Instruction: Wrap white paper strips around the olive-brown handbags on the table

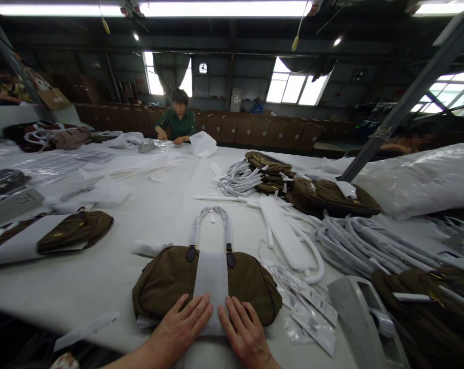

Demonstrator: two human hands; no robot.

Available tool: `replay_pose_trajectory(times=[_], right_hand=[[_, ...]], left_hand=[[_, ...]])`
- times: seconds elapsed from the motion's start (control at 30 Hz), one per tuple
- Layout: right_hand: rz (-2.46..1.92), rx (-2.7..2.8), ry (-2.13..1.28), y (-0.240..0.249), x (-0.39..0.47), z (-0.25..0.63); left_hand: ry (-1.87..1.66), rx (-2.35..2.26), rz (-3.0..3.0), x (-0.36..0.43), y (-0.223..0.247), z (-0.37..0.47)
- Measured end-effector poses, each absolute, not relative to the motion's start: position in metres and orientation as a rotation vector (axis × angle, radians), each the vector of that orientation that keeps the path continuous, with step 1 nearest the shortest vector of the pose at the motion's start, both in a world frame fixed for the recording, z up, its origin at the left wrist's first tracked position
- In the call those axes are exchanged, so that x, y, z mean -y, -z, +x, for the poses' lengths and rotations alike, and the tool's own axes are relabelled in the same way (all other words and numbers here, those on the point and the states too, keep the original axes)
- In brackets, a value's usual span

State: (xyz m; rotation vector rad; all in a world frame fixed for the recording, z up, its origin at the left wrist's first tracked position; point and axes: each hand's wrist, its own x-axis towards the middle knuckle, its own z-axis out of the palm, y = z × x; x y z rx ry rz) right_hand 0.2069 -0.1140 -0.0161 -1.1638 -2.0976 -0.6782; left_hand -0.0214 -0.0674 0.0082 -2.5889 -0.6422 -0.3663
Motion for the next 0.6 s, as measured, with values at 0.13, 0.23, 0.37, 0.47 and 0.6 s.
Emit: replay_pose_trajectory(times=[0.13,0.23,0.37,0.47,0.6], right_hand=[[-1.166,2.081,0.669,0.016,0.114,0.207],[-1.170,2.070,0.673,0.017,0.115,0.207],[-1.183,2.086,0.667,0.020,0.115,0.207],[-1.185,2.094,0.674,0.019,0.112,0.206],[-1.193,2.149,0.658,0.004,0.115,0.213]], left_hand=[[0.325,0.706,-2.654,0.070,-0.006,-0.024],[0.253,0.802,-2.787,0.073,-0.014,-0.024],[0.169,0.931,-2.975,0.073,-0.023,-0.021],[0.259,0.877,-2.905,0.068,-0.015,-0.020],[0.390,0.775,-2.760,0.064,-0.004,-0.021]])
